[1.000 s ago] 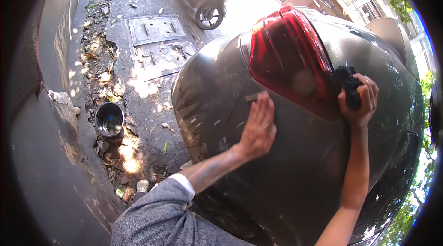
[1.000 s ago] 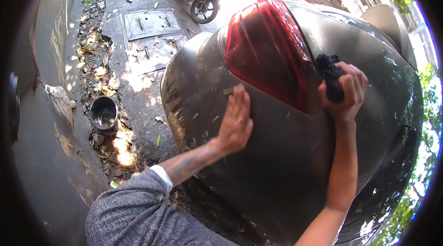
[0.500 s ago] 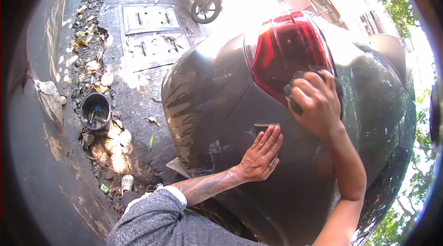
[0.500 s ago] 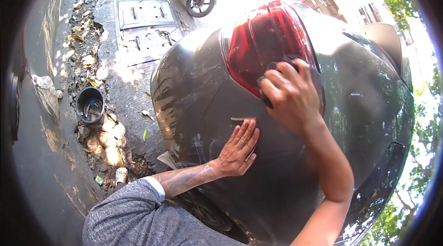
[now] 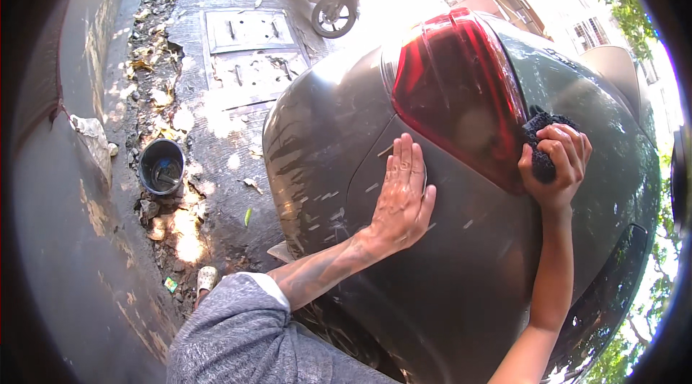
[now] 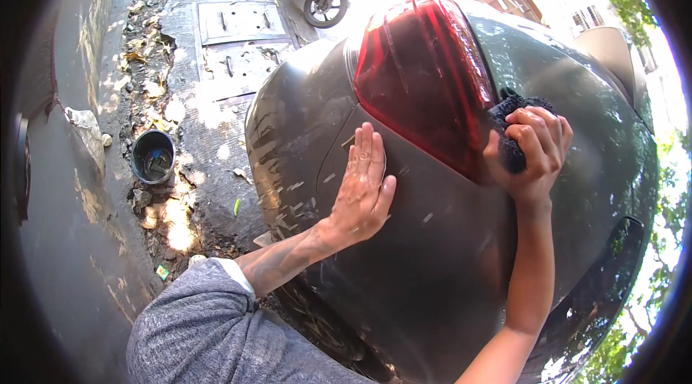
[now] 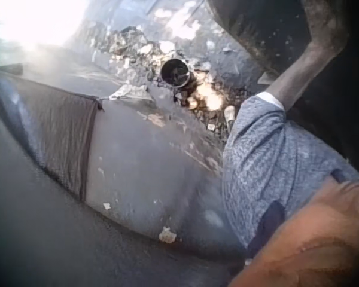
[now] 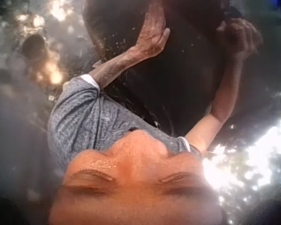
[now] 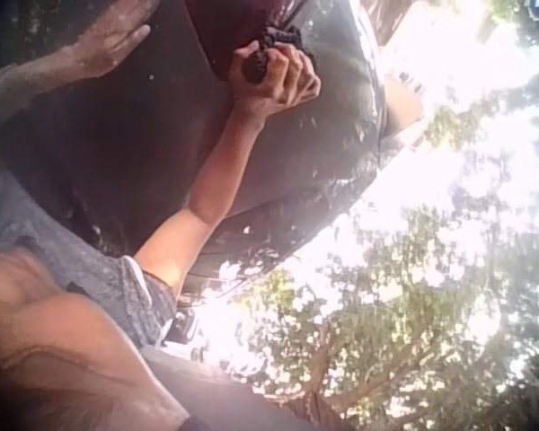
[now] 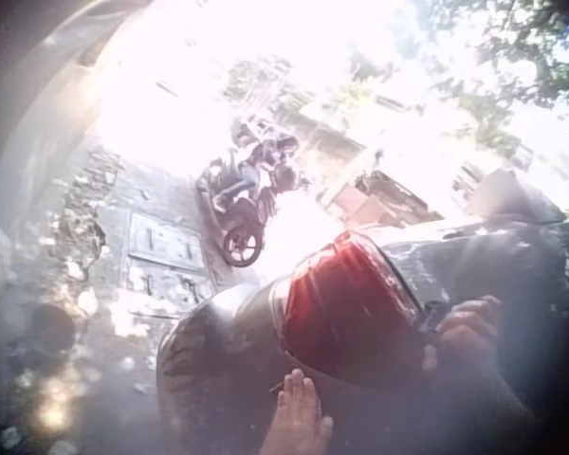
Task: Sanding the rear exterior body panel of a car near the tail light using a small piece of sandpaper and water.
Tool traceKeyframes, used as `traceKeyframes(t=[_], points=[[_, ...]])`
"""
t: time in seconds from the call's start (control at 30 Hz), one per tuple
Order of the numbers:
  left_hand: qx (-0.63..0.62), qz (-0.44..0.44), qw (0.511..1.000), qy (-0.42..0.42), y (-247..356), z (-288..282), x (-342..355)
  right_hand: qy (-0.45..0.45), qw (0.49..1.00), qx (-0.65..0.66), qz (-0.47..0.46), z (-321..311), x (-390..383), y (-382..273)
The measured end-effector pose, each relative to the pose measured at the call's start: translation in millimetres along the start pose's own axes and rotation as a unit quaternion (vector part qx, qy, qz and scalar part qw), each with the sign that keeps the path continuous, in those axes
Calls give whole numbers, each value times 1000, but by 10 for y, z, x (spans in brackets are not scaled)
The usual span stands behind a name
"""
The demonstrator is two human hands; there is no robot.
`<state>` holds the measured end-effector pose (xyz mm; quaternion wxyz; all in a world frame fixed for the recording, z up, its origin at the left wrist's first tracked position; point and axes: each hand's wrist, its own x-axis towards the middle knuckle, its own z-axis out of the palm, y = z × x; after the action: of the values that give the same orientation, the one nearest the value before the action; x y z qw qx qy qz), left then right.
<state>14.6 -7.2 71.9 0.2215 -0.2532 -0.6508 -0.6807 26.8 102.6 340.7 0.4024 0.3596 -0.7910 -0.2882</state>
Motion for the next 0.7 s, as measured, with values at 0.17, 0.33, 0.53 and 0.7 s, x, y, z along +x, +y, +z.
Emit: traceKeyframes(t=[0.17,0.33,0.53,0.7], points=[[2,31,999,45,-84,10,134,-30,999,29,6,-18,65,-42],[-30,43,999,-9,-242,-63,91,-45,999,13,5,-62,62,2],[-62,94,993,-30,-400,-31,-221,-78,996,33,12,-48,65,2],[1,123,992,-39,-593,-76,-136,-93,994,57,8,-32,44,60]])
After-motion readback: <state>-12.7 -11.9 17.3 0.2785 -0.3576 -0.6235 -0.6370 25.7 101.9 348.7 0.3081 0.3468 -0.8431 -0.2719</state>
